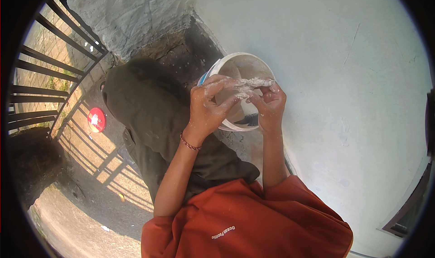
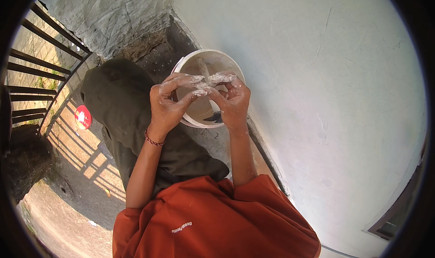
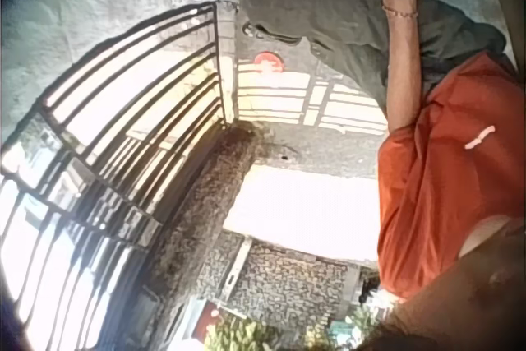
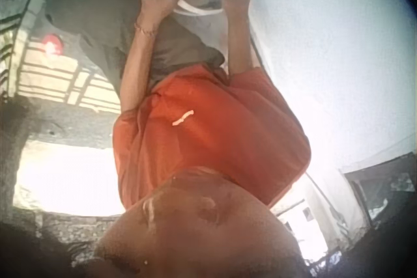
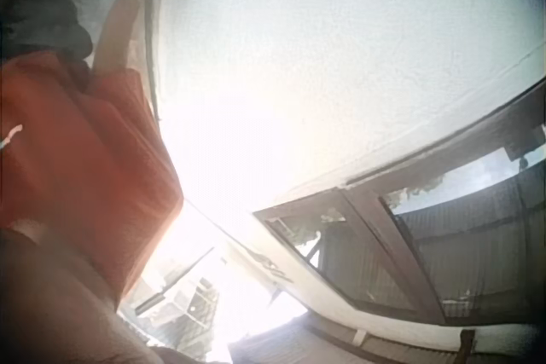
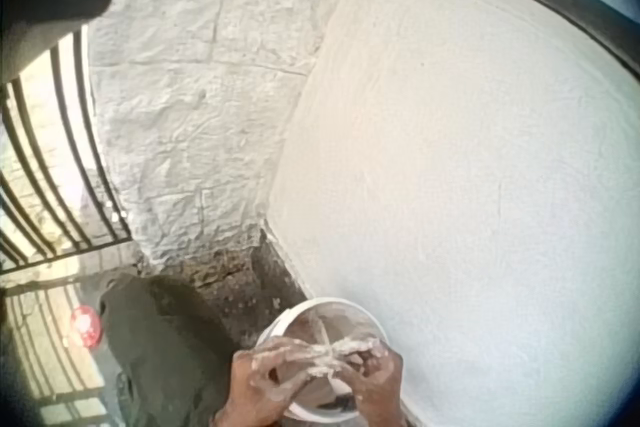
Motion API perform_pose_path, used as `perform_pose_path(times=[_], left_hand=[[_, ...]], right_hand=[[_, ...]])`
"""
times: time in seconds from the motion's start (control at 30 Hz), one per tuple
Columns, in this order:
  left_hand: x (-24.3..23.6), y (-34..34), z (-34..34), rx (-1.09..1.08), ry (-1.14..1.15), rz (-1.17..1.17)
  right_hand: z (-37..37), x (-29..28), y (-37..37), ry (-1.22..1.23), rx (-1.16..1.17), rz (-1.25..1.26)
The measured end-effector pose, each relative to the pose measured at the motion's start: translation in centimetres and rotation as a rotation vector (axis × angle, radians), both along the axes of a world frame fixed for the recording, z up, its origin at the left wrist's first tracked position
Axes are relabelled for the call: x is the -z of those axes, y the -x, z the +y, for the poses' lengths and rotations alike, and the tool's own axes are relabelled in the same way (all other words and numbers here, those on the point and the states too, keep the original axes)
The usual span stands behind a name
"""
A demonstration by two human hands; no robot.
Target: Mix white wall paint or primer in a bucket using a brush and hands.
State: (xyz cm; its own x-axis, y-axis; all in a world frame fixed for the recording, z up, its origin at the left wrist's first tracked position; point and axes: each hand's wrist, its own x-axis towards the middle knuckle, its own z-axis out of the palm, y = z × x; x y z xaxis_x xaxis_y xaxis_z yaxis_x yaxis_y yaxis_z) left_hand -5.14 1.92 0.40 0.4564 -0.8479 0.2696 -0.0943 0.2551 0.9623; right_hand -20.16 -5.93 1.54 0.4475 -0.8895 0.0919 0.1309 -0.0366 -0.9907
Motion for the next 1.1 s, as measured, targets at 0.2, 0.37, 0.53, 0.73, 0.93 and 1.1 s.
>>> perform_pose_path(times=[0.2,0.37,0.53,0.73,0.93,1.1], left_hand=[[0.8,0.0,-0.2,0.056,0.071,0.135],[0.9,0.2,-0.4,0.019,0.068,0.168],[0.4,0.2,-0.3,-0.087,0.059,-0.229],[0.7,0.6,-0.3,-0.14,0.072,-0.346],[0.5,0.7,-0.3,-0.114,0.079,-0.311],[0.5,0.6,-0.3,-0.108,0.072,-0.342]], right_hand=[[0.2,-0.2,-0.1,-0.022,-0.011,-0.036],[0.0,-0.1,0.3,-0.067,-0.007,-0.04],[0.2,-0.2,0.0,-0.075,0.014,-0.035],[0.2,-0.3,-0.2,-0.084,0.033,-0.051],[0.2,-0.4,-0.2,-0.108,0.048,-0.06],[0.2,-0.4,-0.3,-0.077,0.04,-0.038]])
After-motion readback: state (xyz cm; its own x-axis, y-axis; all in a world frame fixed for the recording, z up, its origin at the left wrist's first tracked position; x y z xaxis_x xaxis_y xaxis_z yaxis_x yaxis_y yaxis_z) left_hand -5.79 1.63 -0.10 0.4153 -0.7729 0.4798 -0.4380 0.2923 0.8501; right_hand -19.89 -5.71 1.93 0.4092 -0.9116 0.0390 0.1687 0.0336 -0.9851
